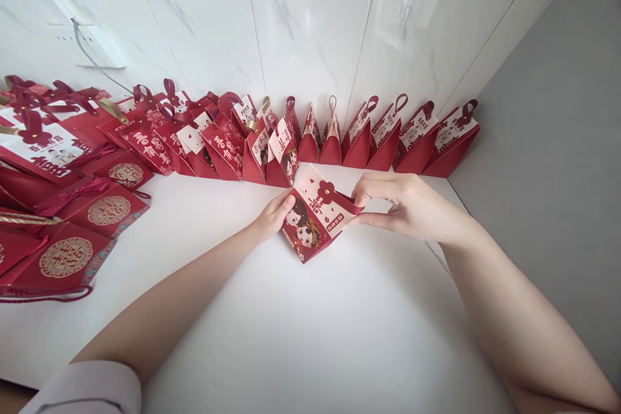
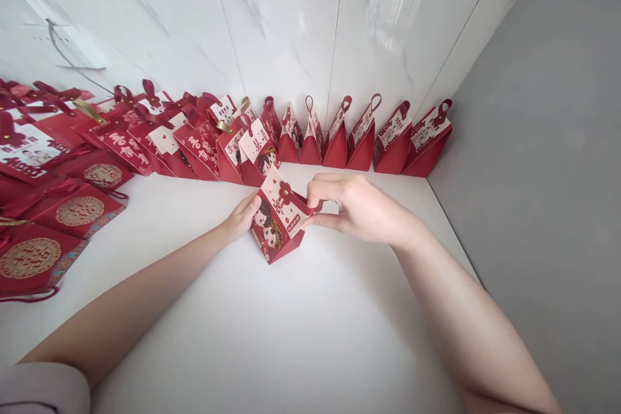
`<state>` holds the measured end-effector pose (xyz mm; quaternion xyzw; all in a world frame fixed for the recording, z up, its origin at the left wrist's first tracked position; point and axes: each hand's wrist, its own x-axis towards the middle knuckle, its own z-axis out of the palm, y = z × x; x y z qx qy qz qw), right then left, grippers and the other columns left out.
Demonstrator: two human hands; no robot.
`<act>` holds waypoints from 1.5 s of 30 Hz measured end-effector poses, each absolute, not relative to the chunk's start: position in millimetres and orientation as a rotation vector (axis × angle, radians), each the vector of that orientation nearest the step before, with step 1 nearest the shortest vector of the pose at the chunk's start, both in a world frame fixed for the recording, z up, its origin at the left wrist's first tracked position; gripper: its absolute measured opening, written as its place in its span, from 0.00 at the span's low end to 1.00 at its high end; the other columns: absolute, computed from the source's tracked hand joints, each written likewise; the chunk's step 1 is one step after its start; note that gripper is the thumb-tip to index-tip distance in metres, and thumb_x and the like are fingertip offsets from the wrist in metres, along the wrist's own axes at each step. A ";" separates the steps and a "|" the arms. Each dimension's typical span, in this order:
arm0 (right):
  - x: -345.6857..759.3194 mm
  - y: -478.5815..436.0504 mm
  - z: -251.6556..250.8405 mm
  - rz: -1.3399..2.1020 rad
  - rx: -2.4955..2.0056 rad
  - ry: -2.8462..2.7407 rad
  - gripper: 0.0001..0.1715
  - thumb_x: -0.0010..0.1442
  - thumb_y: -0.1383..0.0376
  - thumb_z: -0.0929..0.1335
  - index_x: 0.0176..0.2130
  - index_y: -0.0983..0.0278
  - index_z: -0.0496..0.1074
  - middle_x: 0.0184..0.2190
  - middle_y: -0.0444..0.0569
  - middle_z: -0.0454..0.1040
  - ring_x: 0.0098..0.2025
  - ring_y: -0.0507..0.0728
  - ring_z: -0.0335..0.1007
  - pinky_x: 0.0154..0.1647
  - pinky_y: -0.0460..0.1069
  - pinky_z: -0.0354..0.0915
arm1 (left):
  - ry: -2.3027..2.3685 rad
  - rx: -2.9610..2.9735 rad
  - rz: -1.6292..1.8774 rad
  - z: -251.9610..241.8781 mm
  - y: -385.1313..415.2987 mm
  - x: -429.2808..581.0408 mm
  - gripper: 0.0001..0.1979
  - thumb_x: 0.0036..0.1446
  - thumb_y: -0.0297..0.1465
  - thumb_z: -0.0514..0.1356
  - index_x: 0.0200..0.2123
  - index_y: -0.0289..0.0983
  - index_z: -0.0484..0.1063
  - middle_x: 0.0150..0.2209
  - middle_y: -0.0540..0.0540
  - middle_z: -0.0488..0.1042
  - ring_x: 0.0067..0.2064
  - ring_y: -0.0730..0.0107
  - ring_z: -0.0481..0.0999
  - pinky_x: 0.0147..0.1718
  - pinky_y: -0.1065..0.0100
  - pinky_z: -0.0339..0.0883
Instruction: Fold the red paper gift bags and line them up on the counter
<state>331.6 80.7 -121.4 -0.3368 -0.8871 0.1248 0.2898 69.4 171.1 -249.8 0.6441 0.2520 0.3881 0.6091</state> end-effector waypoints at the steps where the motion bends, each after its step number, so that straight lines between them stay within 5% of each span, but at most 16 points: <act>1: 330.0 80.7 -122.5 0.321 -0.895 -2.349 0.10 0.61 0.59 0.70 0.33 0.61 0.69 0.31 0.47 0.73 0.32 0.54 0.69 0.30 0.48 0.63 | 0.603 1.488 0.933 -250.5 171.5 69.0 0.25 0.62 0.47 0.54 0.53 0.35 0.70 0.51 0.40 0.75 0.51 0.56 0.75 0.51 0.60 0.67; 16: 324.2 75.8 -117.5 0.329 -1.043 -2.327 0.10 0.58 0.62 0.72 0.32 0.62 0.67 0.31 0.44 0.73 0.30 0.52 0.69 0.30 0.46 0.64 | 0.778 1.668 1.159 -247.5 167.4 67.1 0.23 0.61 0.48 0.54 0.45 0.35 0.72 0.40 0.44 0.77 0.40 0.62 0.76 0.38 0.67 0.69; 29: 315.6 91.1 -140.1 0.239 -1.152 -2.005 0.06 0.59 0.62 0.71 0.37 0.62 0.72 0.36 0.46 0.79 0.35 0.55 0.77 0.34 0.48 0.70 | 0.959 1.521 1.181 -250.4 175.2 67.1 0.23 0.60 0.50 0.54 0.39 0.35 0.72 0.38 0.45 0.77 0.41 0.62 0.76 0.41 0.66 0.69; 36: 305.4 95.0 -153.7 0.359 -1.117 -1.799 0.07 0.59 0.63 0.70 0.35 0.61 0.68 0.33 0.45 0.78 0.34 0.54 0.77 0.36 0.48 0.72 | 0.808 1.584 1.115 -255.4 172.4 65.6 0.24 0.55 0.44 0.63 0.50 0.36 0.67 0.50 0.41 0.74 0.50 0.57 0.75 0.47 0.61 0.70; 45: 293.9 113.0 -187.6 0.688 -1.047 -1.482 0.16 0.58 0.55 0.71 0.41 0.62 0.69 0.33 0.48 0.78 0.37 0.57 0.75 0.32 0.49 0.67 | 0.850 1.566 1.039 -256.0 169.8 65.8 0.24 0.51 0.40 0.67 0.48 0.34 0.70 0.47 0.39 0.77 0.49 0.54 0.77 0.46 0.59 0.73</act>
